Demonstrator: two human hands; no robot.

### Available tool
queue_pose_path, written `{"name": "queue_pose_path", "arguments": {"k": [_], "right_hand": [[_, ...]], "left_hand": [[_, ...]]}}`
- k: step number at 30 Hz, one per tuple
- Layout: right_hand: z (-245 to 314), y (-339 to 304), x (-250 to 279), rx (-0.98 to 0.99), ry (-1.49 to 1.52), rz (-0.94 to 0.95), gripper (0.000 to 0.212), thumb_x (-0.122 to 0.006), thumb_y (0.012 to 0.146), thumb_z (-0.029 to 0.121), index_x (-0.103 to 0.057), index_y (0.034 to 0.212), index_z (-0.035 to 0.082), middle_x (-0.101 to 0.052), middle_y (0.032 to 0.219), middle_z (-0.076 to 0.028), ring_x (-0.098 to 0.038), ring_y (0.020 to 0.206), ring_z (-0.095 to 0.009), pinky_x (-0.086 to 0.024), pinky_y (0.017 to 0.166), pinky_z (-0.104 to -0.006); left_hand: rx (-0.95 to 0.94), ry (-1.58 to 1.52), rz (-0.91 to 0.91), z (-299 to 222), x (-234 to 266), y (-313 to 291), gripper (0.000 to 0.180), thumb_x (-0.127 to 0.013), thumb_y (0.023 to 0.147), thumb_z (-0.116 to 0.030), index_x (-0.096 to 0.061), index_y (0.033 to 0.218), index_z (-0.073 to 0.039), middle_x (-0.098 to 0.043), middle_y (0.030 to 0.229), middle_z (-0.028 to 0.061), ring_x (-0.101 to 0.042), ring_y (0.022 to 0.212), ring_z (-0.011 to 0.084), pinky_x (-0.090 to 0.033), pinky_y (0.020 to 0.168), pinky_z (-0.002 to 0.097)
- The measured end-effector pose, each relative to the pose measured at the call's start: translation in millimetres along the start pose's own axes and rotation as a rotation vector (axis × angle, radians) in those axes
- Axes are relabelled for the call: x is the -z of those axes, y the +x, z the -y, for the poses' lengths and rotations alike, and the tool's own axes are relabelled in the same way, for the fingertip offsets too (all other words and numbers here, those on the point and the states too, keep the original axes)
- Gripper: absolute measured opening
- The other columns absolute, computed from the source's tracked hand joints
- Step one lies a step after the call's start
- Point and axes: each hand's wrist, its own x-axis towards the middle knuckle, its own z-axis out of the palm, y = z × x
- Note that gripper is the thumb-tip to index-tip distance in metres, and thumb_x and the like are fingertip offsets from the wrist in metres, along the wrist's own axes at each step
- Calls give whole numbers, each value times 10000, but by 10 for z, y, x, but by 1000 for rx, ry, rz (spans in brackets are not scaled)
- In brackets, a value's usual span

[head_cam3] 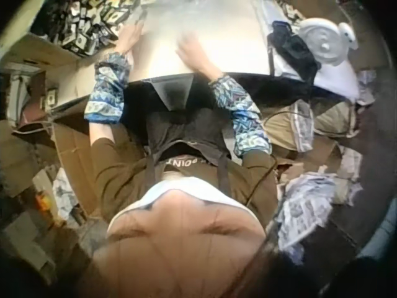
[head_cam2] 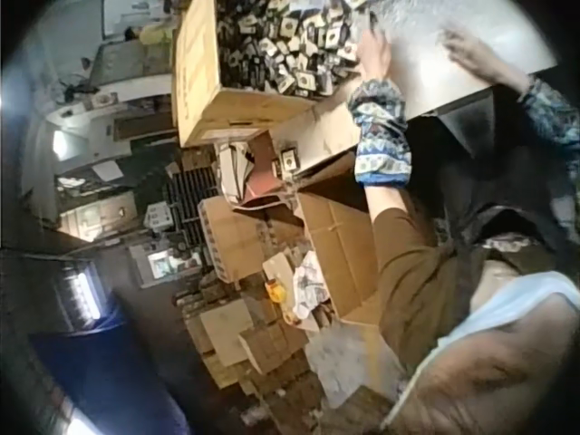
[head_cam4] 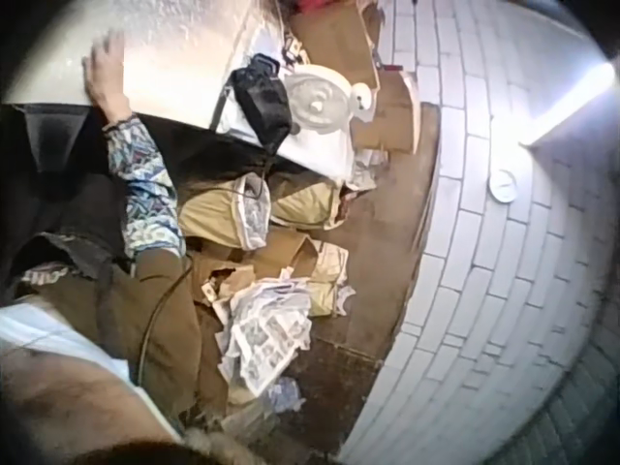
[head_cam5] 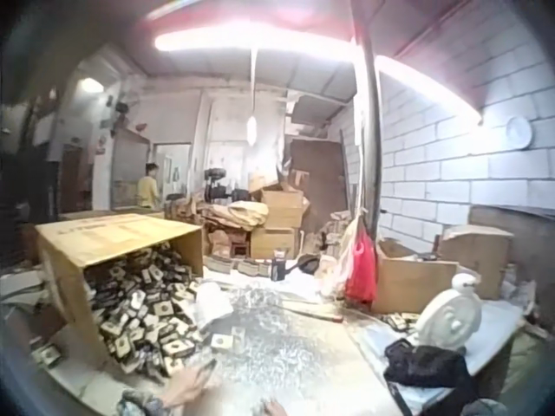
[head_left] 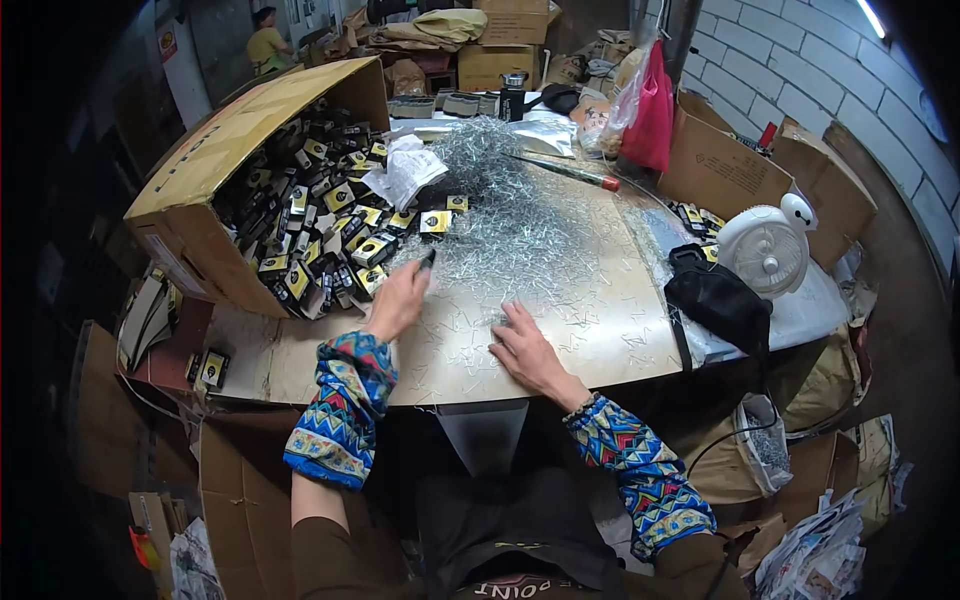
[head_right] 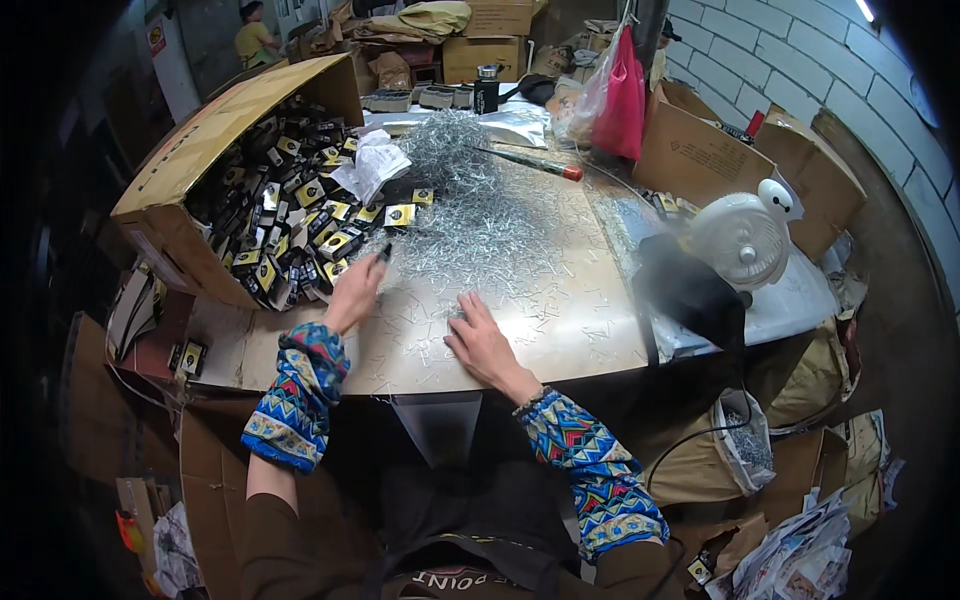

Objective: Packaging small items into product boxes and then into a larger cardboard container at a workbench.

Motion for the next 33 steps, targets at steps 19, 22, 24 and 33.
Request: {"name": "queue_pose_path", "arguments": {"k": [19,22,24,33], "right_hand": [[175,444,187,-132,457,250,452,-460,1016,297,-461,1395,52,-429,1452,-217,-375,1380,-339,-330,1120,-411],[59,472,53,3,306,114,478,-477,1002,366,-462,1418,130,-377,1485,-229,-311,1408,-380,-283,1146,-440],[308,505,-47,120,-23,223,514,-469,989,443,-453,1434,186,-311,1525,-219,-227,1439,-398,-190,1175,-486],[934,-175,-157,143,-82,92,454,-522,973,302,-495,1353,55,-425,1411,-256,-370,1332,-440,-316,1089,-521]], "left_hand": [[1034,-1777,-192,-374,255,-2655,244,-491,1012,-321,-598,1079,-113,-665,888,8,-653,750,122,-571,617,314],[1196,-1863,57,-420,-112,-3031,264,-455,995,-309,-592,1116,-118,-657,937,23,-652,815,165,-554,691,359],[1228,-1531,148,-595,-373,-3195,234,-453,976,-255,-573,1121,-114,-598,913,9,-596,814,131,-492,613,303],[1035,-1539,398,-1326,-775,-3175,193,-596,905,-117,-594,1080,-36,-605,886,13,-554,812,86,-444,696,226]]}}
